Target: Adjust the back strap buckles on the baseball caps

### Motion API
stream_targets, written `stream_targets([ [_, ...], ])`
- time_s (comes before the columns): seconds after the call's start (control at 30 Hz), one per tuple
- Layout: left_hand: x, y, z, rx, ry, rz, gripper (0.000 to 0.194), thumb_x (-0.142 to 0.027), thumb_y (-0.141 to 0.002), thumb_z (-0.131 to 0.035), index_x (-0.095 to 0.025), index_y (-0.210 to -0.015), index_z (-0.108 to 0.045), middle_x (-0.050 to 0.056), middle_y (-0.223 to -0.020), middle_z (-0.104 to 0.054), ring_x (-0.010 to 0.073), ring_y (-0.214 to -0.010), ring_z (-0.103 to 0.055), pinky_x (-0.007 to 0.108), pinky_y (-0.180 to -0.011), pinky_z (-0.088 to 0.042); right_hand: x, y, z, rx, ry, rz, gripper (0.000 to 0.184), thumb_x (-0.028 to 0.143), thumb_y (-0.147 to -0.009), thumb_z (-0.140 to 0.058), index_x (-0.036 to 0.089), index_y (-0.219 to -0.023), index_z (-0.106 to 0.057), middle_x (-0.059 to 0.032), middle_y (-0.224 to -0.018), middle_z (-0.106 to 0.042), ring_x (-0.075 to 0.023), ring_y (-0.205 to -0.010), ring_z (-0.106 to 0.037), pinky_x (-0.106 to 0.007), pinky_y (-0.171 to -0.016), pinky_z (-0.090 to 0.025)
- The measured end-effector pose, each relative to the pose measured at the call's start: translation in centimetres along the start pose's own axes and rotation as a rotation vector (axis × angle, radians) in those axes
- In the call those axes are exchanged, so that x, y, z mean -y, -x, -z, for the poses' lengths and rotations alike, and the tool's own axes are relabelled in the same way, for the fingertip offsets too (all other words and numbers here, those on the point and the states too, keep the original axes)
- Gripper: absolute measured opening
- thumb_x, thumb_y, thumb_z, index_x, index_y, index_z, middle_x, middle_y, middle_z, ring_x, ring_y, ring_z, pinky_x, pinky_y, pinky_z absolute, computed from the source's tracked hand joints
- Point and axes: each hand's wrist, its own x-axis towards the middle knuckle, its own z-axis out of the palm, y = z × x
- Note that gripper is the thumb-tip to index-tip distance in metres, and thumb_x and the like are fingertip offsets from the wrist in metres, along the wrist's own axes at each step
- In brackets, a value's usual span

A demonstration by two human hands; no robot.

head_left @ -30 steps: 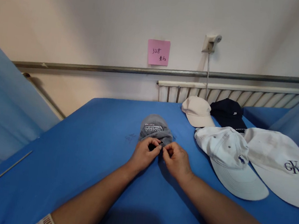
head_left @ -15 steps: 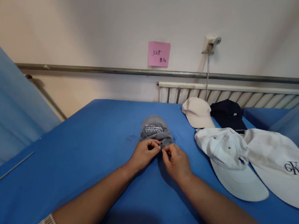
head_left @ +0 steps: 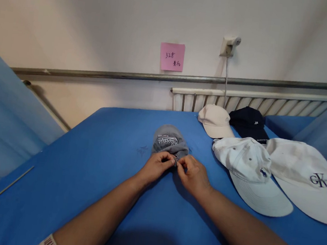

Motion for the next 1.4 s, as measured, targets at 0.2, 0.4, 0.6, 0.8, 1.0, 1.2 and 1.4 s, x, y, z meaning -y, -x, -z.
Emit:
stream_targets([
  [0.2, 0.0, -0.1, 0.0, -0.035, -0.023, 0.019, 0.018, -0.031, -0.075, -0.066, -0.015, -0.068, -0.061, 0.001, -0.07, -0.061, 0.0118, -0.064, -0.052, 0.025, -0.063, -0.043, -0.3, -0.2, 0.0, 0.058, -0.274, -0.073, 0.014, 0.024, -0.09, -0.049, 0.021, -0.081, -0.059, -0.0039, -0.078, -0.068, -0.0185, -0.074, -0.064, -0.03, -0.07, -0.048],
  [0.4, 0.0, -0.1, -0.1, -0.064, -0.003, 0.035, 0.02, -0.033, -0.073, -0.068, -0.015, -0.069, -0.061, 0.002, -0.07, -0.061, 0.0119, -0.063, -0.052, 0.026, -0.062, -0.042, -0.7, -0.5, -1.3, 0.067, -0.801, -0.397, 0.019, 0.038, -0.083, -0.061, 0.02, -0.078, -0.057, -0.0006, -0.065, -0.067, -0.0164, -0.061, -0.066, -0.028, -0.06, -0.051],
  [0.6, 0.2, -0.2, 0.0, -0.051, -0.032, 0.013, 0.02, -0.033, -0.075, -0.066, -0.014, -0.07, -0.06, 0.004, -0.073, -0.064, 0.0129, -0.066, -0.054, 0.026, -0.064, -0.044, -0.8, -0.9, -1.7, 0.073, -1.132, -0.544, 0.036, 0.051, -0.071, -0.074, 0.019, -0.078, -0.059, -0.0008, -0.066, -0.068, -0.0142, -0.053, -0.065, -0.028, -0.053, -0.054],
  [0.8, 0.4, -0.2, -0.1, -0.056, -0.16, -0.047, 0.015, -0.027, -0.077, -0.063, -0.015, -0.069, -0.061, 0.003, -0.074, -0.065, 0.0139, -0.068, -0.057, 0.027, -0.067, -0.044, -1.5, -1.0, -1.6, 0.167, -1.175, -0.609, 0.038, 0.048, -0.063, -0.081, 0.018, -0.074, -0.059, -0.0013, -0.064, -0.068, -0.0144, -0.051, -0.065, -0.028, -0.052, -0.053],
  [1.0, 0.3, 0.0, -0.4, -0.073, -0.284, -0.114, 0.011, -0.025, -0.079, -0.061, -0.015, -0.074, -0.061, 0.004, -0.079, -0.067, 0.0163, -0.074, -0.061, 0.029, -0.071, -0.047, -1.5, -1.2, -1.4, 0.255, -1.105, -0.599, 0.037, 0.046, -0.062, -0.079, 0.018, -0.07, -0.056, 0.0028, -0.057, -0.064, -0.0118, -0.045, -0.06, -0.026, -0.048, -0.052],
  [1.2, 0.2, 0.4, -0.4, -0.057, -0.433, -0.303, 0.028, -0.019, -0.077, -0.063, -0.019, -0.105, -0.061, 0.005, -0.1, -0.068, 0.0191, -0.093, -0.063, 0.034, -0.086, -0.049, -1.0, -1.3, -1.1, 0.199, -1.013, -0.631, 0.029, 0.043, -0.067, -0.073, 0.018, -0.068, -0.057, 0.0048, -0.051, -0.058, -0.0065, -0.037, -0.046, -0.019, -0.037, -0.036],
  [1.4, 0.1, 0.7, -0.6, -0.068, -0.668, -0.36, 0.016, -0.023, -0.08, -0.063, -0.02, -0.096, -0.065, 0.003, -0.093, -0.069, 0.0206, -0.088, -0.063, 0.036, -0.082, -0.047, -0.8, -1.3, -1.0, 0.191, -0.997, -0.672, 0.027, 0.04, -0.064, -0.073, 0.018, -0.064, -0.058, 0.0043, -0.049, -0.056, -0.0075, -0.039, -0.046, -0.02, -0.039, -0.036],
])
